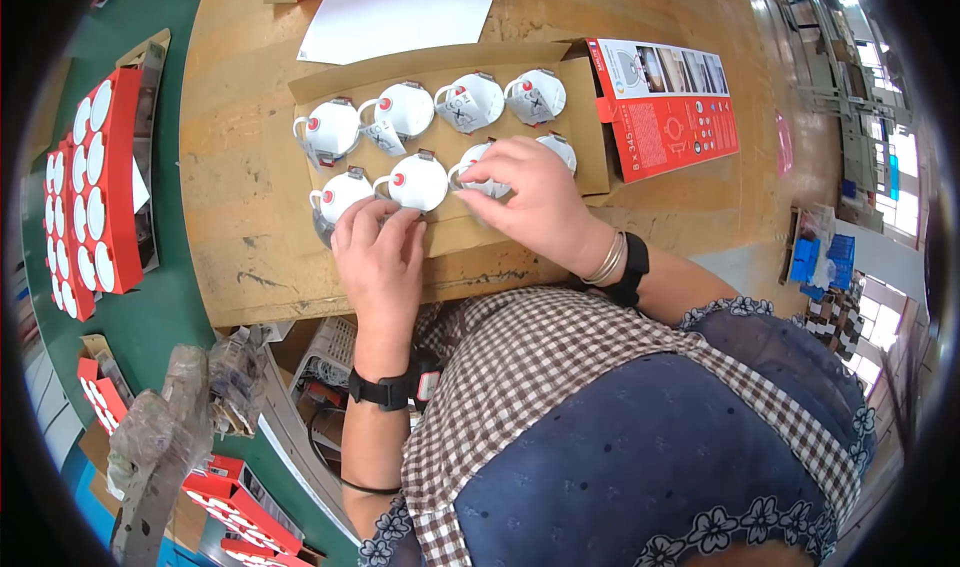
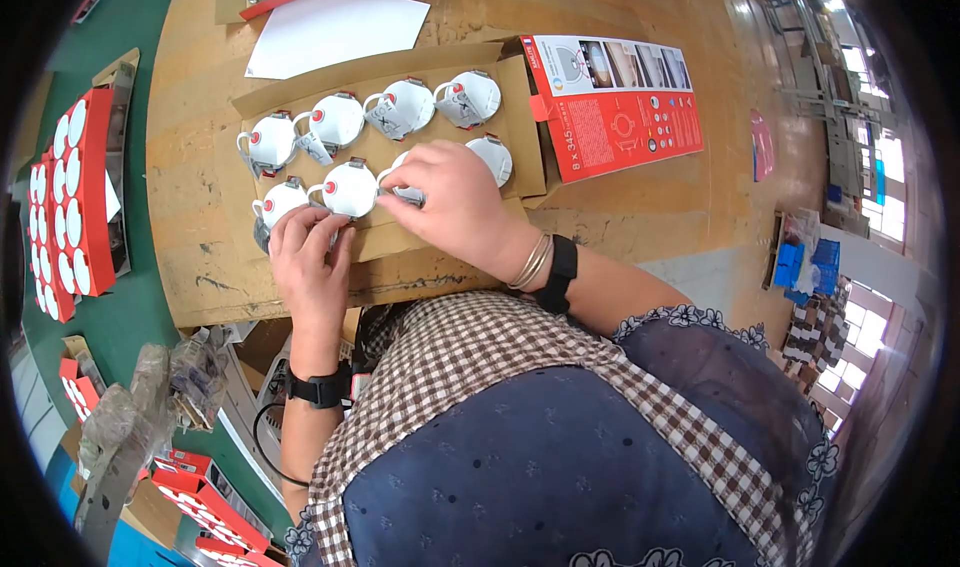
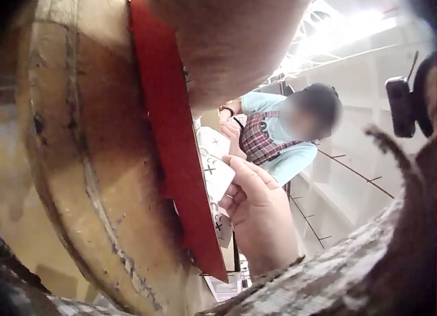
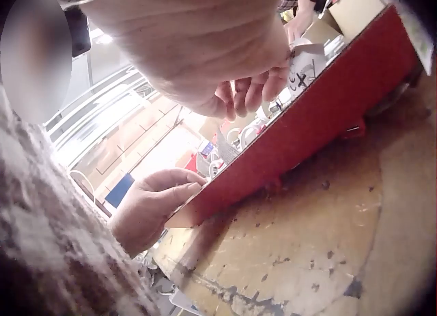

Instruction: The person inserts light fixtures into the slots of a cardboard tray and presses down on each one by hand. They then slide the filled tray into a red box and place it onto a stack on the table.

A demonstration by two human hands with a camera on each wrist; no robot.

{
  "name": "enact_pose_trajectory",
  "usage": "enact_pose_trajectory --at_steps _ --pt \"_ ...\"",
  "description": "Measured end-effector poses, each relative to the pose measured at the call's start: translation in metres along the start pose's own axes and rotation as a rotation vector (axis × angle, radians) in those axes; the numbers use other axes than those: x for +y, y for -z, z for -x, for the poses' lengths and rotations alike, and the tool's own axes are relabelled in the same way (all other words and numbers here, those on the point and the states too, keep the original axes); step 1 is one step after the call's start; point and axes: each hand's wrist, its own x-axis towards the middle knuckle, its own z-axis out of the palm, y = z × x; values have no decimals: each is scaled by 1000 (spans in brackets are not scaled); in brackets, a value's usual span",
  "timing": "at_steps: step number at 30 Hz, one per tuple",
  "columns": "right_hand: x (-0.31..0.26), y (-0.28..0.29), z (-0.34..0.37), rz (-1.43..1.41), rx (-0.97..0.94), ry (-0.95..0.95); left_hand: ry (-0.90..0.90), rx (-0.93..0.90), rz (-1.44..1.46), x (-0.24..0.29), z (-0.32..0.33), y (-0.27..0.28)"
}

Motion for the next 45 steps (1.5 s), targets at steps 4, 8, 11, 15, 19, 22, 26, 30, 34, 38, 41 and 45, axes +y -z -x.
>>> enact_pose_trajectory --at_steps 4,8,11,15,19,22,26,30,34,38,41,45 --pt "-7 -15 -8 144 -64 40 52 5 -60 3 -4 -2" --pt "-2 -28 -7 245 -105 63 52 -17 -94 3 -6 -4" --pt "-4 -31 -5 285 -85 65 25 -28 -104 0 -5 -4" --pt "0 -40 -4 300 -74 79 4 -48 -120 -2 -5 -4" --pt "3 -49 1 304 -30 104 -32 -18 -135 -6 -4 -6" --pt "3 -47 2 277 -27 90 -27 -20 -126 -6 -5 -5" --pt "2 -41 3 211 -22 82 -13 -23 -97 -7 -4 -5" --pt "4 -39 7 204 -23 78 16 -41 -108 -4 -5 -4" --pt "6 -43 4 187 -24 71 9 -41 -123 -4 -7 -4" --pt "6 -43 4 155 -1 55 -13 -15 -118 -4 -7 -7" --pt "7 -45 4 137 23 47 -11 -20 -120 -3 -8 -6" --pt "10 -46 4 117 25 33 -11 -13 -114 -3 -9 -8"
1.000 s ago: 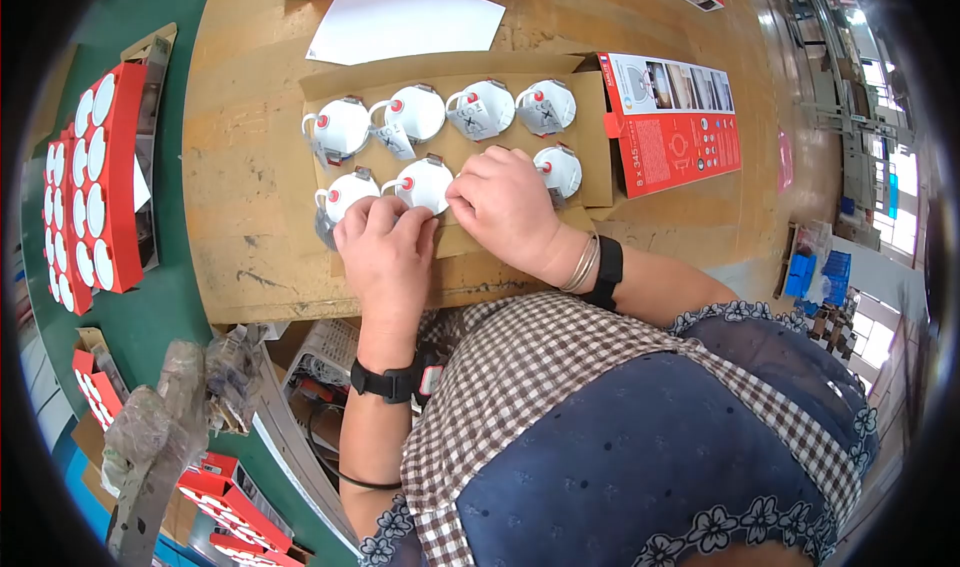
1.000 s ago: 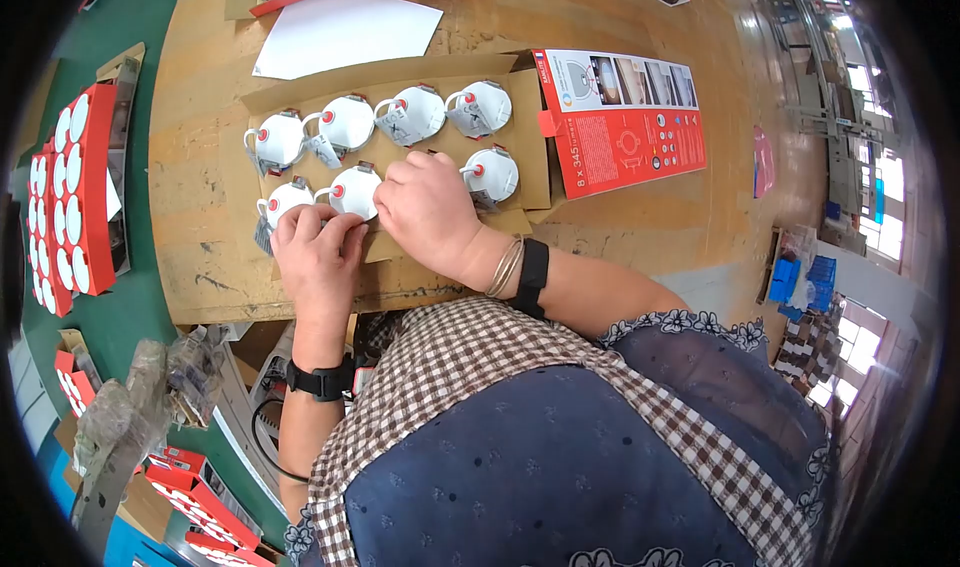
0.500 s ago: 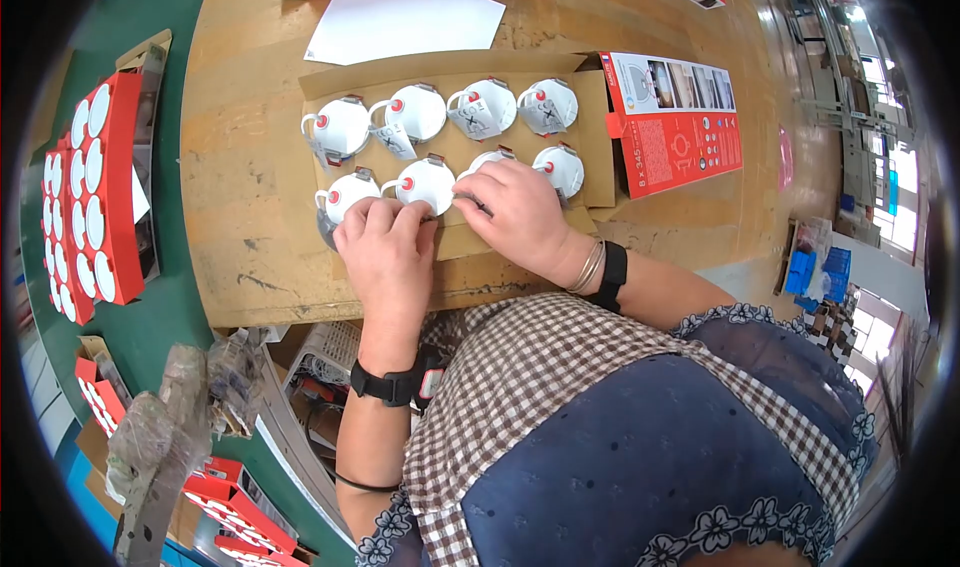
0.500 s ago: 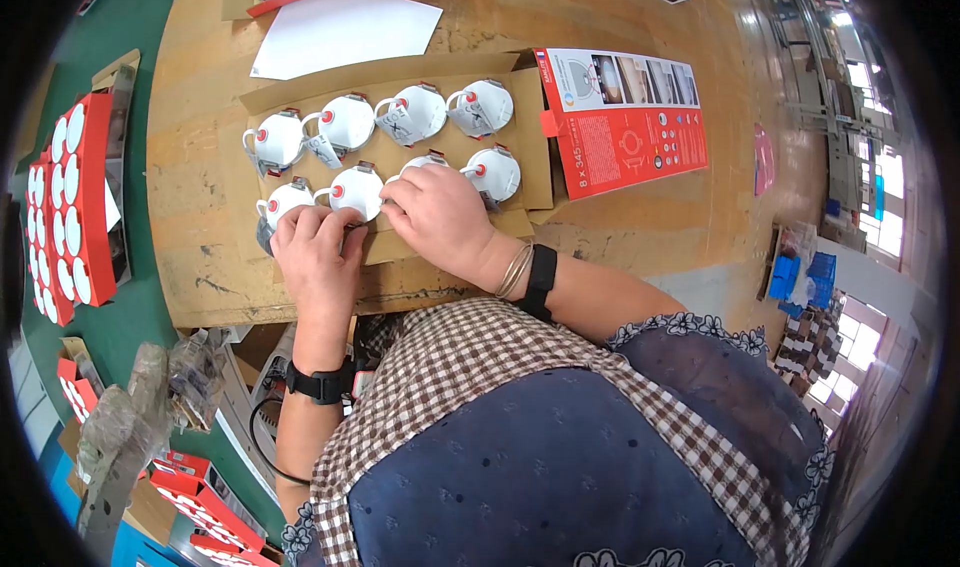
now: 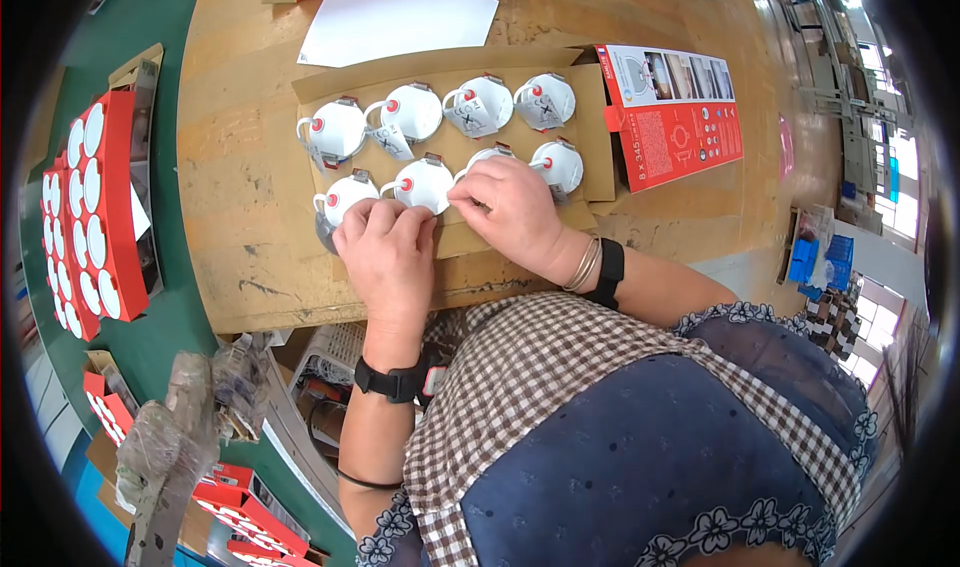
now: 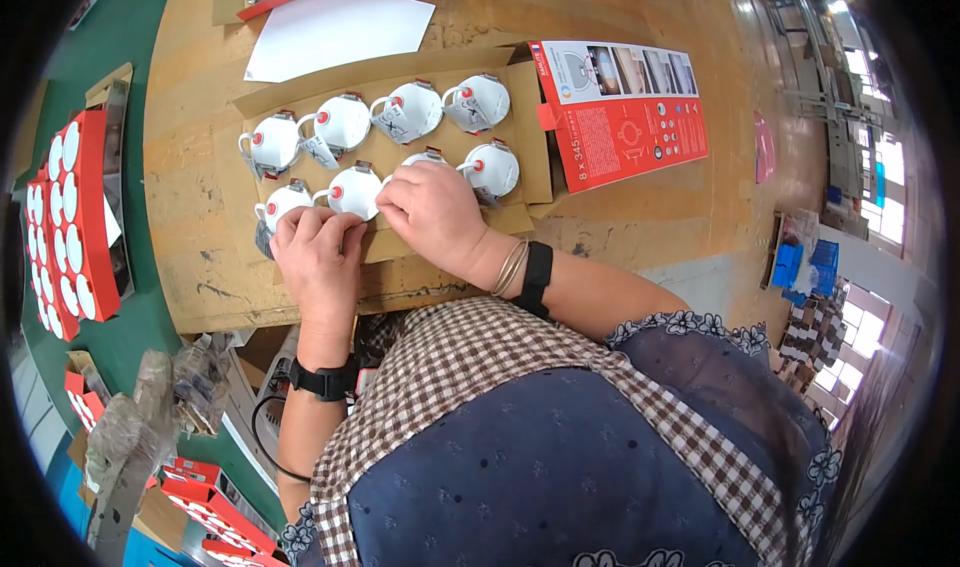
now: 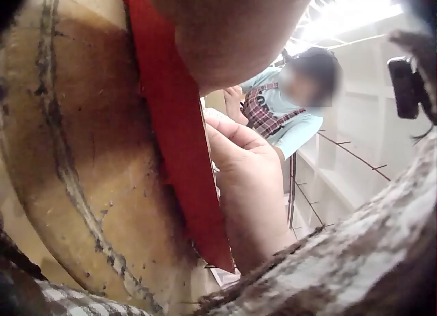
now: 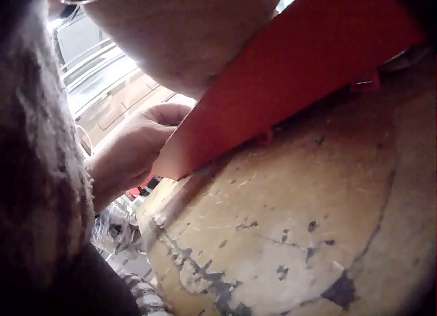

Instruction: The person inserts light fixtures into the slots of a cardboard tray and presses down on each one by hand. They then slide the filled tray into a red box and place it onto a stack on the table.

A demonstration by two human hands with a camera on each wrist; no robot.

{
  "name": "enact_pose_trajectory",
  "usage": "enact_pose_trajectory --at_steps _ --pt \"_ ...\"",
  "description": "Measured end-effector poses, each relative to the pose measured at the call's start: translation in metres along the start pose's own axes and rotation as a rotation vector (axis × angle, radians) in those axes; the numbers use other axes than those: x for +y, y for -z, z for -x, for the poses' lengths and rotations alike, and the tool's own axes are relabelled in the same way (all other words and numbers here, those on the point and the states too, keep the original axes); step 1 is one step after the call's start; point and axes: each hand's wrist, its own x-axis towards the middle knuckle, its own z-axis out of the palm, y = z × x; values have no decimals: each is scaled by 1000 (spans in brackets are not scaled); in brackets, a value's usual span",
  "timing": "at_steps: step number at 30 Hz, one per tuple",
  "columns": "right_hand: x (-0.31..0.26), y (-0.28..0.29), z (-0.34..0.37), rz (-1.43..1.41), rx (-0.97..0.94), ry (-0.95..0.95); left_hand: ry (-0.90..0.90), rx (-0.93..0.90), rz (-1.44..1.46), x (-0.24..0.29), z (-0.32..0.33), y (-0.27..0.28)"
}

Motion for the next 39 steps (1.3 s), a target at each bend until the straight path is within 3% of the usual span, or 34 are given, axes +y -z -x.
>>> enact_pose_trajectory --at_steps 12,39 --pt "4 1 -2 -77 -47 22 8 3 -15 -2 0 -2" --pt "-8 -12 3 41 79 10 6 34 -12 -4 4 -3"
